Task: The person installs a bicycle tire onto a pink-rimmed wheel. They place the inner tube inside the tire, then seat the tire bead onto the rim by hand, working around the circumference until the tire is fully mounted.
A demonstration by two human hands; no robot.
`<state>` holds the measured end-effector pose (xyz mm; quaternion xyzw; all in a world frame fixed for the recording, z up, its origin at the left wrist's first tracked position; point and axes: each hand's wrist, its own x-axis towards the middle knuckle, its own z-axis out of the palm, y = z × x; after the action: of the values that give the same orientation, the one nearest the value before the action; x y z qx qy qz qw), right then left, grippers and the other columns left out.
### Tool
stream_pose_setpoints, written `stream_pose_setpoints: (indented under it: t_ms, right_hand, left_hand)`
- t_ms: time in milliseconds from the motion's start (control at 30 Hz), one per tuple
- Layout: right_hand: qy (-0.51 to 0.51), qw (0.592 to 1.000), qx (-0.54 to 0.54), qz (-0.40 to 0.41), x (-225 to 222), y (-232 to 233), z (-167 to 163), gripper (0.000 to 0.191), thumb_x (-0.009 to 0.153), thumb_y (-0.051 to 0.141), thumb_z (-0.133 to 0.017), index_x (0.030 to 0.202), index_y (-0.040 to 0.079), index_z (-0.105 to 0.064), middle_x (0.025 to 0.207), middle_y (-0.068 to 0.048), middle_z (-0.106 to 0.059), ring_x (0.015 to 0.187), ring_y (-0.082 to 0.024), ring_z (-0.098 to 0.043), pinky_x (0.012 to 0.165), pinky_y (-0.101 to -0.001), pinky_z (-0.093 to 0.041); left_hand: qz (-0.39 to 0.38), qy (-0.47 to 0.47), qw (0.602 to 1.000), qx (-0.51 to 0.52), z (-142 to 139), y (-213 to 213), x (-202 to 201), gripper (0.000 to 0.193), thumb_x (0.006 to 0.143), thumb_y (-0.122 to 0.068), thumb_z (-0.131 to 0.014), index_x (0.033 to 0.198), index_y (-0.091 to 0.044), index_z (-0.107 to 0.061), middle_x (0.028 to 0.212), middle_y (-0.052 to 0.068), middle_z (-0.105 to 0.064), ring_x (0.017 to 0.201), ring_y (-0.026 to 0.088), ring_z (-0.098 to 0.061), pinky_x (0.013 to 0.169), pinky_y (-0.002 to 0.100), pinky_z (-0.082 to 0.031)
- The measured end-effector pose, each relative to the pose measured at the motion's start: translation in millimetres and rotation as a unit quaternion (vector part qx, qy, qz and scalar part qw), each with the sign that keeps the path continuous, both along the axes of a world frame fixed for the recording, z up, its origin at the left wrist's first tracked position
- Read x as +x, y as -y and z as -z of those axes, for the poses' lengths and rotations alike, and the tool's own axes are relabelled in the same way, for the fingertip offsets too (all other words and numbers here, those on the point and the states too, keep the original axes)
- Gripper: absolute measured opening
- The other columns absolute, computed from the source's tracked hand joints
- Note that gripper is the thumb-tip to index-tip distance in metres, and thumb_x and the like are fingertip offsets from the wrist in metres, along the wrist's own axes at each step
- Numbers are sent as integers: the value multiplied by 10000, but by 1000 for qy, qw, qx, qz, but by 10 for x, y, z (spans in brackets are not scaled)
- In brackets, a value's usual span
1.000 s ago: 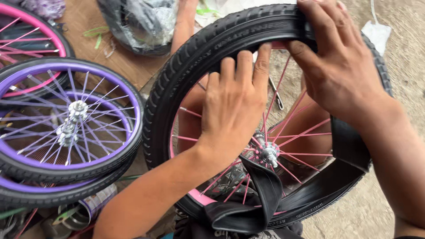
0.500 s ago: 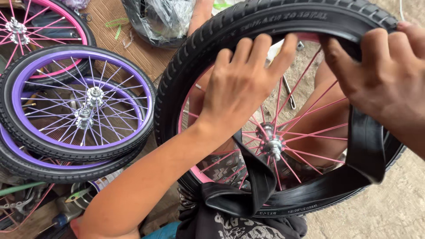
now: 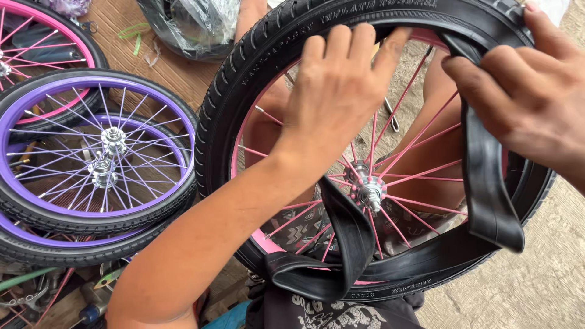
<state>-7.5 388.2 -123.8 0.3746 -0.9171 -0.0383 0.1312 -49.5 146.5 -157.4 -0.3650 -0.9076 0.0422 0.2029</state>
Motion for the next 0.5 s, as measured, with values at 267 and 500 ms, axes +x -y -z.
stream_pose_setpoints:
  t_ms: [267,500]
  right_hand:
    - [-16,998,8,63,19,51,82,414,916,22,-735,1324,-3,-668,793,-46,-528,708,-193,-590,1115,-420,-515]
    - [-36,995,10,92,44,136,47,419,926,71,-763,1343,44,-726,763,-28,-510,695,-183,-580,1055,-403,-548]
  left_hand:
    - [10,21,1000,0,48,-45,-111,490,953,-173,-639,1442,-162,-613,877,-11,-570,815,167,-601,754,344,-468]
    - [115,-8,992,52,-32,71,-230,360,993,-182,-669,1323,-45,-622,1142,59,-612,1011,200,-628,805,337,-504]
